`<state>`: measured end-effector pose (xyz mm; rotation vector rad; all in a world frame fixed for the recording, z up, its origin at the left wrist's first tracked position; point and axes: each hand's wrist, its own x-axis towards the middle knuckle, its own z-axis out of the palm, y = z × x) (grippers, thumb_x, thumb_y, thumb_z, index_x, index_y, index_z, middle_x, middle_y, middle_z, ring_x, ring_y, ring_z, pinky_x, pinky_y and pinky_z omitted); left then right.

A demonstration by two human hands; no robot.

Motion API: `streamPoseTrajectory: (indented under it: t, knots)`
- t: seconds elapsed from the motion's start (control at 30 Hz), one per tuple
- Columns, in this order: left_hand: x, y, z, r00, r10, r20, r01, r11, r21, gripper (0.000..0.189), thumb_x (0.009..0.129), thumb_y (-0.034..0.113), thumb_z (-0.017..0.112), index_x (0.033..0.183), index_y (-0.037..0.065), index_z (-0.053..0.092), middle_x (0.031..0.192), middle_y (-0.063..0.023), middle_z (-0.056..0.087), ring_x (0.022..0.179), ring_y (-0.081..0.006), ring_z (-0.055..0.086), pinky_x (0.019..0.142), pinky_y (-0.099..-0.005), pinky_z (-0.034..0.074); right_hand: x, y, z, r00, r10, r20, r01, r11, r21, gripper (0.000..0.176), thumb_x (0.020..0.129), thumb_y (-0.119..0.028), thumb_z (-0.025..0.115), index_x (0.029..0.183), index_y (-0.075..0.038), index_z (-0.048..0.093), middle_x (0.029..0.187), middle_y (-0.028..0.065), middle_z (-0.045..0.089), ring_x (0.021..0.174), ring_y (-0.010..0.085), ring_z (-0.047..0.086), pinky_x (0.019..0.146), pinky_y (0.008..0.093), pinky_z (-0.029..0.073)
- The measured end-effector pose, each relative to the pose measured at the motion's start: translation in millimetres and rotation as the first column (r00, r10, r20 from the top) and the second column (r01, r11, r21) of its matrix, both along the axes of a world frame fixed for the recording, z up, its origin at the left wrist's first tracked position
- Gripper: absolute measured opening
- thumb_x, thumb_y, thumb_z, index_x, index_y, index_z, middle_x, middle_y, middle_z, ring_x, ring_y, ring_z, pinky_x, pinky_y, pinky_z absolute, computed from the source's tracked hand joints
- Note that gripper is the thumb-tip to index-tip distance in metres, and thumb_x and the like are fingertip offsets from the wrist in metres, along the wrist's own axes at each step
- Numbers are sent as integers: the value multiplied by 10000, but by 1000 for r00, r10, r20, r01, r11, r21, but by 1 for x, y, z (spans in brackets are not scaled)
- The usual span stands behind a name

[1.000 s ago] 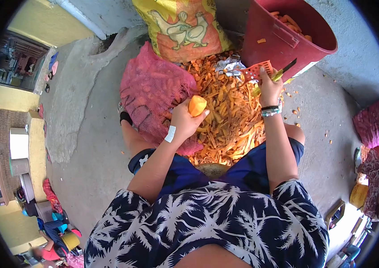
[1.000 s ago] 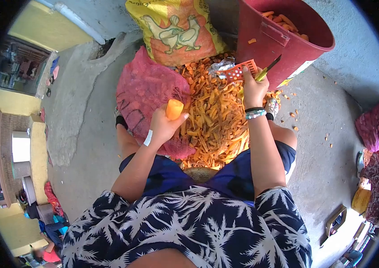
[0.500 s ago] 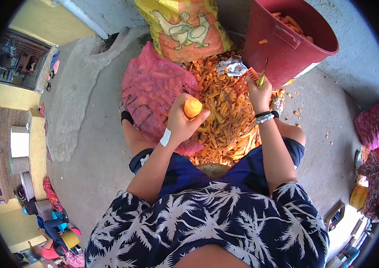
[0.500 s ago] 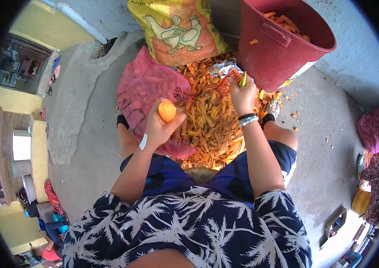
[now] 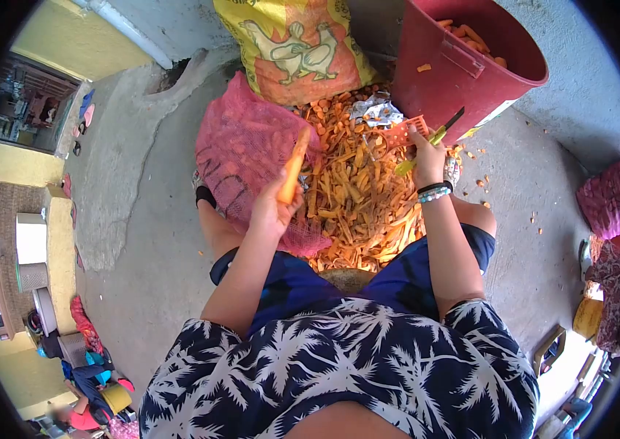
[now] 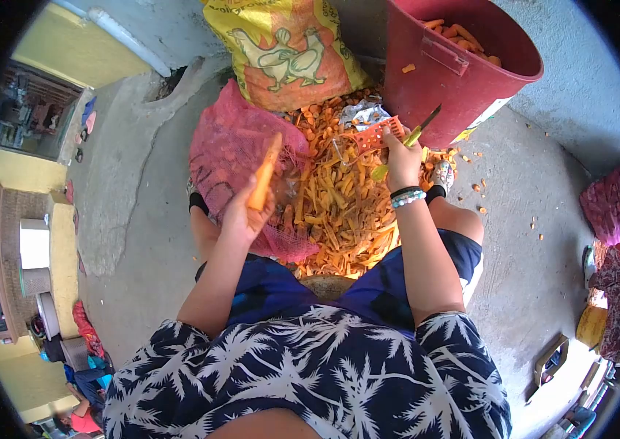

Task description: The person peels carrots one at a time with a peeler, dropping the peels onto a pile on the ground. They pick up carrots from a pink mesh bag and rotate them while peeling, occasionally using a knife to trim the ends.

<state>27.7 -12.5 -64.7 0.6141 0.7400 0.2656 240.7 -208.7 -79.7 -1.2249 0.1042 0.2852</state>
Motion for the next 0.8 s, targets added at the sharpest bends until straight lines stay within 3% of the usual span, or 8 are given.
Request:
streamPoseTrajectory:
  t: [0.03, 0.07, 0.17, 0.23, 0.33, 0.57, 0.63, 0.8]
  knots:
    - [0, -8, -1, 996, -72, -59, 73, 997, 24, 353, 843, 259, 576, 1038, -12, 461, 800, -111, 567, 697, -180, 583, 592, -277, 502, -2, 3, -1, 1000, 0, -1, 0, 1000, 0, 98, 811, -112, 609, 861, -40, 567, 642, -30, 512, 484, 50, 434, 408, 209, 324]
    - [-1, -14, -4, 989, -145, -9, 144, 987, -71, 361, 825, 213, 602, 1071, -1, 446, 814, -97, 572, 699, -176, 583, 610, -292, 502, -4, 5, -3, 1000, 28, 9, -28, 1000, 0, 97, 809, -114, 612, 856, -44, 564, 644, -30, 513, 486, 48, 433, 410, 209, 326]
    - [-3, -23, -10, 957, -291, -12, 287, 950, -119, 373, 802, 132, 609, 1115, 34, 430, 839, -70, 569, 726, -173, 582, 622, -309, 499, -8, 11, -8, 998, 61, 21, -61, 998, -22, 100, 805, -116, 620, 853, -49, 562, 651, -31, 517, 489, 45, 431, 413, 210, 330]
    - [1, -30, -2, 925, -372, -72, 377, 924, 69, 391, 773, 68, 607, 1125, 73, 436, 851, -44, 557, 761, -168, 579, 641, -314, 495, -9, 15, -9, 997, 74, 27, -72, 996, -49, 116, 798, -117, 633, 870, -51, 569, 667, -30, 527, 492, 43, 430, 416, 208, 334]
    - [3, -34, 22, 919, -391, -49, 394, 914, 99, 398, 760, 49, 600, 1123, 85, 440, 845, -27, 545, 772, -155, 573, 621, -298, 474, -7, 16, -15, 997, 74, 20, -73, 996, -48, 93, 816, -104, 604, 859, -30, 569, 642, -25, 513, 475, 56, 435, 410, 201, 336]
    - [7, -27, 8, 911, -412, -13, 411, 905, 115, 477, 760, 68, 604, 1194, 86, 407, 818, -15, 530, 685, -121, 543, 548, -246, 427, -11, 20, -14, 990, 143, -9, -143, 990, -12, 81, 804, -92, 617, 809, -34, 560, 645, -15, 517, 482, 61, 440, 423, 202, 341]
    - [11, -30, 13, 898, -428, -100, 440, 879, 183, 338, 756, 53, 618, 1061, 62, 472, 804, -23, 535, 657, -118, 527, 559, -247, 418, -14, 22, -14, 984, 174, -25, -175, 982, -73, 73, 796, -79, 622, 795, -38, 562, 661, -6, 540, 495, 65, 460, 430, 201, 349]
    - [17, -34, 9, 874, -461, -153, 483, 788, 382, 351, 730, 41, 625, 1047, 28, 474, 775, -10, 517, 644, -99, 505, 565, -240, 403, -31, 28, 6, 943, 333, -24, -332, 942, 44, 101, 789, -60, 626, 860, -35, 558, 698, 8, 577, 506, 72, 489, 437, 210, 376]
